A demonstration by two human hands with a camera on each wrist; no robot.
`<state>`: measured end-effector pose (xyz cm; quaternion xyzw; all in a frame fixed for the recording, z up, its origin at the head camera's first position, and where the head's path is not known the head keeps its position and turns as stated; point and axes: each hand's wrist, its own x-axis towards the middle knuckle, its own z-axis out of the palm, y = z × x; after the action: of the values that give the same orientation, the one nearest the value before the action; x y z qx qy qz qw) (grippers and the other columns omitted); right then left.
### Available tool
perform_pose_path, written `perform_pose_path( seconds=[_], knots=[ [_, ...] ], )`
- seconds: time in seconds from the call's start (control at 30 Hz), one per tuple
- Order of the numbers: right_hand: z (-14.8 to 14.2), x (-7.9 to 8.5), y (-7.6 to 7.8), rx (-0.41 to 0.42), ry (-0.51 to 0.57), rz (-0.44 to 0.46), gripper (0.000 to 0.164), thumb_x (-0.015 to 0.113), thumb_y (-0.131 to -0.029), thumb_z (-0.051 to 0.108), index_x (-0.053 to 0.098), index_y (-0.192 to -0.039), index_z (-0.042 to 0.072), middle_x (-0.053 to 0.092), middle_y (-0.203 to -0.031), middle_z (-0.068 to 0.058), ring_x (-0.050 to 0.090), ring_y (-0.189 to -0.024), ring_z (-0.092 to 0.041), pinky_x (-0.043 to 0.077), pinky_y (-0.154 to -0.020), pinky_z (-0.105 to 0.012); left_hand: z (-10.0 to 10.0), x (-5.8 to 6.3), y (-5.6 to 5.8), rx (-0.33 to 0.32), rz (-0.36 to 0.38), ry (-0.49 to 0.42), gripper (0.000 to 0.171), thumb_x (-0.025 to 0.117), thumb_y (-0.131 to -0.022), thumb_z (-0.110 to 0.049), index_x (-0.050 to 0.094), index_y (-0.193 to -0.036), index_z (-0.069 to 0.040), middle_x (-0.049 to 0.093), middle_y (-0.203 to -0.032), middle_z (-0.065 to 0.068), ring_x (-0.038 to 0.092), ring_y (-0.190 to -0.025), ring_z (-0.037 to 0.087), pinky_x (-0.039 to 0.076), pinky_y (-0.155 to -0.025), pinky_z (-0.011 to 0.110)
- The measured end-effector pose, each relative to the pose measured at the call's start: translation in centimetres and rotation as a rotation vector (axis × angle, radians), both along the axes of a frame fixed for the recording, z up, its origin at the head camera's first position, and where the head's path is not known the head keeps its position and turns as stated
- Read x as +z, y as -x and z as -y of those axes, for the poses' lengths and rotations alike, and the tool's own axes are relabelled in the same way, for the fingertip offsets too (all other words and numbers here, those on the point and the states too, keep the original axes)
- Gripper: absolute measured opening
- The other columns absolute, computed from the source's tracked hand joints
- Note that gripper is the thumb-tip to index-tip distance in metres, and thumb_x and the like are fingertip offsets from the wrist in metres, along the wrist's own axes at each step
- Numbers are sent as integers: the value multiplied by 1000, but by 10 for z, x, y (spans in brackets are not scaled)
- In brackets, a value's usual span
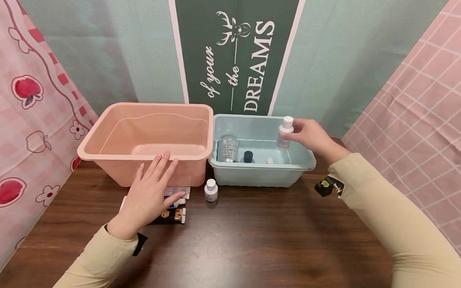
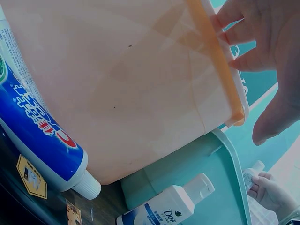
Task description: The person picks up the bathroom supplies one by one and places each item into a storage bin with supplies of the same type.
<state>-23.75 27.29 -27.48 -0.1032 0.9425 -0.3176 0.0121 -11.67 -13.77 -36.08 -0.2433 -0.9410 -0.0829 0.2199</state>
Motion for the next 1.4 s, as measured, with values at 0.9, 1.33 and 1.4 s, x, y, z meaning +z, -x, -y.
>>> perform_pose_path(
  seconds=[0.9, 1.33, 1.4],
  knots=[
    [3, 0, 17, 0, 17, 14, 43, 66, -87, 18, 56, -117, -10, 59, -113, -27, 56, -103, -35, 43, -89, -46, 0, 0, -1, 0, -2, 6, 80, 59, -80, -53, 39, -141, -4, 29, -148, 19, 25, -136, 34, 18, -104, 59],
    [3, 2, 24, -28, 12, 25, 43, 66, -87, 19, 55, -119, -9, 58, -115, -27, 55, -104, -34, 41, -91, -47, 0, -1, -1, -2, 1, -4, 81, 59, -79, -53, 40, -140, -3, 28, -148, 19, 22, -137, 33, 18, -104, 59],
    [3, 2, 26, -24, 15, 31, 44, 65, -87, 19, 54, -121, -8, 57, -116, -27, 54, -105, -34, 41, -91, -48, -1, 0, -1, -2, 3, -6, 81, 59, -79, -53, 40, -140, -3, 28, -148, 19, 22, -137, 32, 18, -104, 59]
  ],
)
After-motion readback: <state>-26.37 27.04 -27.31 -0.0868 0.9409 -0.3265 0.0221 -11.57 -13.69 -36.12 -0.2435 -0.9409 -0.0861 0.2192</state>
